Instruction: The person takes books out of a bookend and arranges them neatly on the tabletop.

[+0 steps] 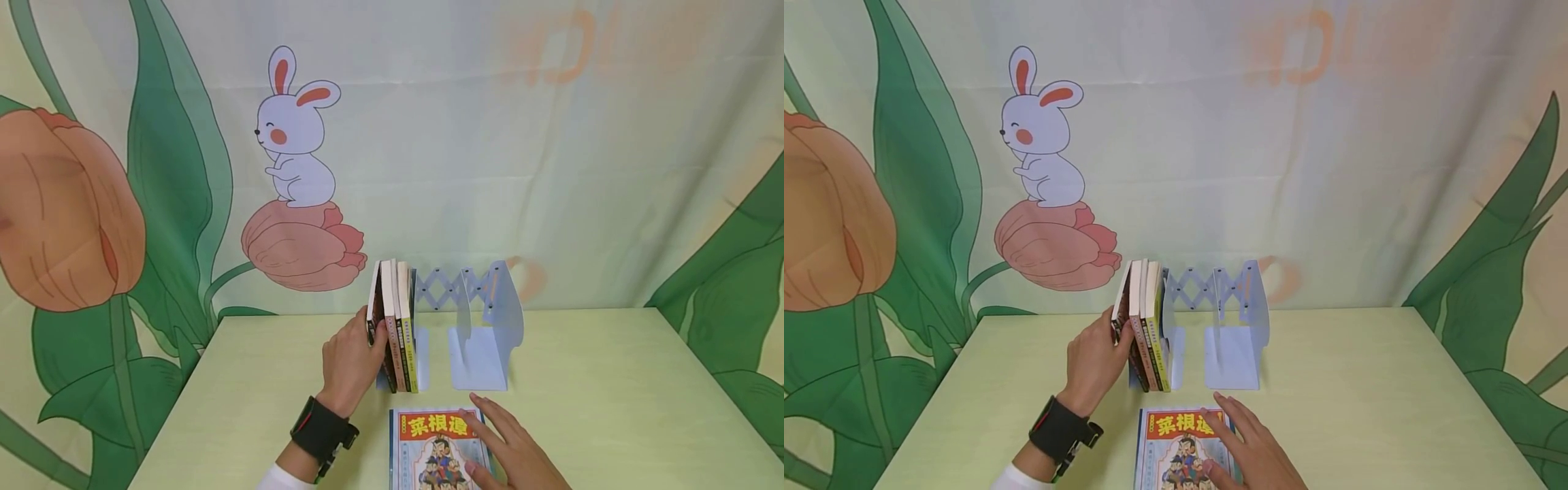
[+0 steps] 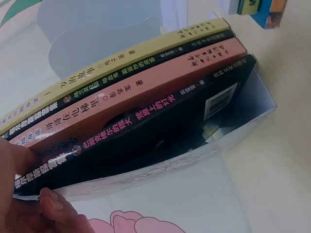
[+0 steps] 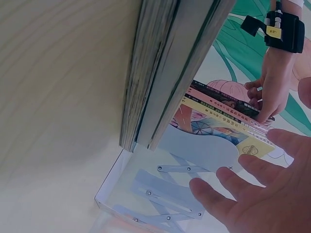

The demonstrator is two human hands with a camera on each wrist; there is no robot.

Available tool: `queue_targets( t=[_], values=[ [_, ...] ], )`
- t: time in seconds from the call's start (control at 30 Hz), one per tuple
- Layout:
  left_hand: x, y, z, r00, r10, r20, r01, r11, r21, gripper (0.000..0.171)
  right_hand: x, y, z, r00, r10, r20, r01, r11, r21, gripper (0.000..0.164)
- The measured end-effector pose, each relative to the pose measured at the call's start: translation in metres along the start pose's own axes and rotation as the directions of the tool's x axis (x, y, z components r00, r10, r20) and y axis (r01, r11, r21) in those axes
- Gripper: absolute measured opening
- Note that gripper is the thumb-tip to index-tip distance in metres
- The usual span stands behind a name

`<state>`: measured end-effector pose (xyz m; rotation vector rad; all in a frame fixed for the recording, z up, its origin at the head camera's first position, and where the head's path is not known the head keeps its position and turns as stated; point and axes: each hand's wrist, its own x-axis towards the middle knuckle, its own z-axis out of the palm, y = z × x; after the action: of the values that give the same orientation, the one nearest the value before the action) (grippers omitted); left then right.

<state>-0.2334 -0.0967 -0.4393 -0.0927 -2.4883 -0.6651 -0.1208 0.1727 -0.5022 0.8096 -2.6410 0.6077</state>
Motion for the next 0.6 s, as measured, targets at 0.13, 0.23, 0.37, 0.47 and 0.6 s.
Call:
queue_targets(
  t=[0.13, 0.23, 0.37, 0.47, 0.6],
  values=[
    [0.0005, -0.0009, 0.0005, 1.0, 0.013, -0.004, -0.013, 1.0, 0.018, 0.041, -0.0006, -0.0009, -0.0003, 1.0, 0.01, 0.018, -0.01, 1.0, 0.005, 0.06],
    [0.0014, -0.0009, 0.0012, 1.0, 0.021, -0.005, -0.021, 0.999, 0.026, 0.04, -0.0005, -0.0011, -0.0007, 1.0, 0.011, 0.02, -0.011, 1.0, 0.014, 0.06],
    [0.0019, -0.0004, 0.0013, 1.0, 0.02, 0.003, -0.02, 0.999, 0.039, 0.044, -0.0007, -0.0007, -0.0011, 1.0, 0.017, 0.022, -0.018, 0.999, 0.028, 0.06],
    [0.0018, 0.0001, 0.0002, 1.0, 0.021, 0.002, -0.021, 0.999, 0.048, 0.047, -0.0013, -0.0003, -0.0007, 0.999, 0.031, 0.033, -0.032, 0.999, 0.035, 0.059],
    [0.0015, 0.0014, -0.0024, 1.0, 0.018, 0.012, -0.019, 0.998, 0.059, 0.047, -0.0024, 0.0003, 0.0008, 0.999, 0.022, 0.034, -0.022, 1.0, 0.007, 0.059]
  ],
)
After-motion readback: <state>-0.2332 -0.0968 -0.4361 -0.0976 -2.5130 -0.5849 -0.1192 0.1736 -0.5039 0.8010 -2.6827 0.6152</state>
